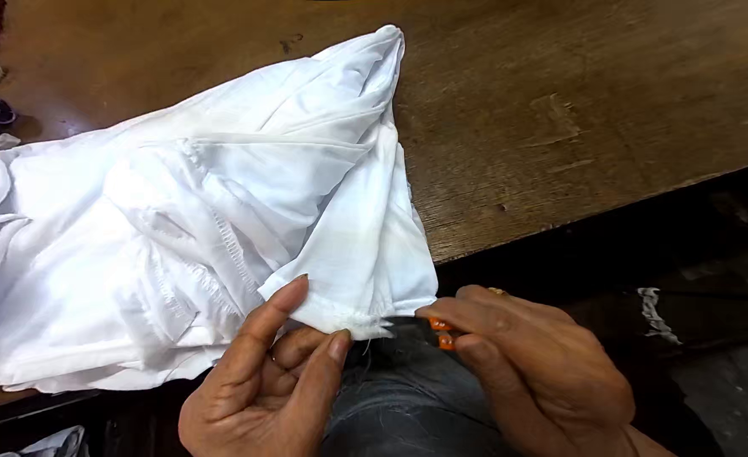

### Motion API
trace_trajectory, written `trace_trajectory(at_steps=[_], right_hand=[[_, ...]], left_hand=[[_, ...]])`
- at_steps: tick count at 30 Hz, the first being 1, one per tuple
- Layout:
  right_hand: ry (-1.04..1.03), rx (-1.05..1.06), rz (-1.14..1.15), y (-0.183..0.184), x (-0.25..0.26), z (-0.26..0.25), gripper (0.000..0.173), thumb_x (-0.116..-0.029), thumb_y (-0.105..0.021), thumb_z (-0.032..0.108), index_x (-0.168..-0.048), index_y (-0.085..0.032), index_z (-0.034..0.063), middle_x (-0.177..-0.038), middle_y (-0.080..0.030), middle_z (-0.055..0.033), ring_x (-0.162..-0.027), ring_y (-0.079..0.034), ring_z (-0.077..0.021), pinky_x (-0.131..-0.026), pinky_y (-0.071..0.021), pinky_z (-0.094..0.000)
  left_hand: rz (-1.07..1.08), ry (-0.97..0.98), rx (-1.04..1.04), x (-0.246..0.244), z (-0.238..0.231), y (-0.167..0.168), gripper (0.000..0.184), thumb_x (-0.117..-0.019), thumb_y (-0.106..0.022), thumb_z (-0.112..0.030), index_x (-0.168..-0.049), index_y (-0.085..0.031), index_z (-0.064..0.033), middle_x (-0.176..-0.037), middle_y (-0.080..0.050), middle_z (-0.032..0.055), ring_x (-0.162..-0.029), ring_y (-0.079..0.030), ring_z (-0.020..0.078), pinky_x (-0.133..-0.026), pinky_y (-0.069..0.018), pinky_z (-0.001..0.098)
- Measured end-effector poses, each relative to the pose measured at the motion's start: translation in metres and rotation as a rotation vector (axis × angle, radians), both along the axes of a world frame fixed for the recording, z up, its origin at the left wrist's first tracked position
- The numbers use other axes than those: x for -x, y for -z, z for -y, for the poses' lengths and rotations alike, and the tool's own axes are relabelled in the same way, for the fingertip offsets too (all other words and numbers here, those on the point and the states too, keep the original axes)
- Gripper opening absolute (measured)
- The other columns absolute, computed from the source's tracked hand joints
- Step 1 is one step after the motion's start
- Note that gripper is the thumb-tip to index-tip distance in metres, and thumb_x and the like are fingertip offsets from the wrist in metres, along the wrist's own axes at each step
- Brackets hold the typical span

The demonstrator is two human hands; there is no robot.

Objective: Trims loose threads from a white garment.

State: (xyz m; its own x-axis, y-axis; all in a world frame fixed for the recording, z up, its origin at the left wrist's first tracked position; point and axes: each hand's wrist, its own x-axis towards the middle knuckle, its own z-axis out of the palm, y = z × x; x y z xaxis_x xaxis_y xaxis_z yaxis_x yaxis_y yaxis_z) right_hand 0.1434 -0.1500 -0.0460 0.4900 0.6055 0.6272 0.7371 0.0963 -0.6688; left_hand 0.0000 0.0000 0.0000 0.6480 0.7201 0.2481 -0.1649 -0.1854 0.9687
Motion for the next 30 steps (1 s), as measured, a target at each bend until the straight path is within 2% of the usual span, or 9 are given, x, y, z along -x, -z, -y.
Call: trace_trajectory(at_steps=[5,7,14,17,22,24,27,28,30], right_hand=[[0.081,0.085,0.164,-0.0004,-0.005,0.0027,0.033,-0.1092,-0.045,0.026,-0.11,-0.07,0.0041,-0.079,-0.055,-0.0009,-0.071,-0.052,-0.0076,-0.059,-0.0414,-0.0209],[0.08,0.093,0.18,0.001,-0.0044,0.0024,0.033,-0.1089,-0.046,0.026,-0.109,-0.07,0.0038,-0.079,-0.055,-0.0013,-0.071,-0.052,-0.0086,-0.059,-0.0413,-0.0217],[0.029,0.088,0.149,0.0047,-0.0043,0.0028,0.034,-0.1094,-0.044,0.027,-0.109,-0.071,0.0051,-0.078,-0.055,0.0002,-0.07,-0.052,-0.0067,-0.059,-0.0403,-0.0205],[0.013,0.067,0.097,0.0051,-0.0042,0.0024,0.037,-0.1108,-0.041,0.028,-0.108,-0.07,0.0047,-0.079,-0.057,0.0003,-0.07,-0.053,-0.0044,-0.059,-0.0424,-0.0184],[0.072,0.082,0.186,0.0042,-0.0034,0.0002,0.033,-0.1086,-0.046,0.025,-0.108,-0.071,0.0032,-0.077,-0.056,-0.0013,-0.07,-0.053,-0.0092,-0.059,-0.0414,-0.0227],[0.08,0.09,0.219,0.005,-0.0031,0.0001,0.035,-0.109,-0.044,0.027,-0.108,-0.07,0.0038,-0.076,-0.054,-0.001,-0.068,-0.051,-0.0097,-0.057,-0.0387,-0.0233],[0.025,0.055,0.118,0.0047,-0.0019,0.0001,0.042,-0.1107,-0.041,0.036,-0.112,-0.068,0.0045,-0.08,-0.055,-0.0005,-0.07,-0.052,-0.0059,-0.06,-0.042,-0.0196],[0.005,0.021,0.044,0.0036,-0.0015,-0.001,0.045,-0.11,-0.043,0.042,-0.113,-0.068,0.005,-0.082,-0.057,0.0001,-0.072,-0.054,-0.003,-0.062,-0.0445,-0.017],[-0.025,-0.062,-0.075,0.0,-0.0007,-0.006,0.041,-0.1039,-0.058,0.043,-0.113,-0.068,0.005,-0.087,-0.062,0.0023,-0.077,-0.057,0.0015,-0.066,-0.0481,-0.013]], left_hand=[[0.016,-0.046,0.05,-0.0025,-0.0002,0.0031,0.051,-0.0818,-0.078,0.005,-0.131,-0.066,-0.0017,-0.103,-0.077,0.0109,-0.077,-0.076,0.0188,-0.072,-0.0664,0.031],[0.021,-0.051,0.064,-0.0028,0.0004,0.003,0.054,-0.0809,-0.079,0.006,-0.132,-0.065,-0.0018,-0.107,-0.076,0.0119,-0.076,-0.076,0.0201,-0.071,-0.0668,0.0327],[0.059,-0.052,0.196,-0.0044,0.0052,0.001,0.06,-0.0798,-0.073,0.013,-0.136,-0.057,0.0033,-0.102,-0.075,0.0174,-0.07,-0.076,0.0263,-0.065,-0.0679,0.0391],[0.072,-0.055,0.192,-0.0063,0.0055,0.0048,0.061,-0.0777,-0.076,0.012,-0.135,-0.058,0.0006,-0.098,-0.076,0.0155,-0.069,-0.076,0.0244,-0.065,-0.0675,0.0378],[0.083,-0.037,0.19,-0.0071,0.0049,0.0063,0.06,-0.0791,-0.075,0.013,-0.135,-0.057,0.001,-0.1,-0.075,0.0159,-0.071,-0.076,0.0229,-0.065,-0.067,0.0345],[0.074,-0.035,0.201,-0.0066,0.0057,0.0047,0.061,-0.0791,-0.074,0.013,-0.136,-0.056,0.0019,-0.101,-0.075,0.0159,-0.069,-0.075,0.0223,-0.063,-0.0669,0.0339],[0.064,-0.025,0.224,-0.0059,0.0074,0.0036,0.061,-0.0792,-0.073,0.014,-0.137,-0.055,0.0019,-0.1,-0.075,0.0151,-0.069,-0.075,0.0214,-0.064,-0.0665,0.0329],[0.062,-0.021,0.222,-0.0059,0.0079,0.0041,0.062,-0.0791,-0.072,0.014,-0.137,-0.055,0.0017,-0.1,-0.075,0.015,-0.07,-0.075,0.0213,-0.064,-0.0664,0.0324],[0.063,-0.009,0.203,-0.0057,0.0083,0.0057,0.064,-0.0785,-0.072,0.015,-0.138,-0.054,0.0008,-0.102,-0.075,0.0151,-0.072,-0.075,0.0211,-0.065,-0.066,0.0316]])
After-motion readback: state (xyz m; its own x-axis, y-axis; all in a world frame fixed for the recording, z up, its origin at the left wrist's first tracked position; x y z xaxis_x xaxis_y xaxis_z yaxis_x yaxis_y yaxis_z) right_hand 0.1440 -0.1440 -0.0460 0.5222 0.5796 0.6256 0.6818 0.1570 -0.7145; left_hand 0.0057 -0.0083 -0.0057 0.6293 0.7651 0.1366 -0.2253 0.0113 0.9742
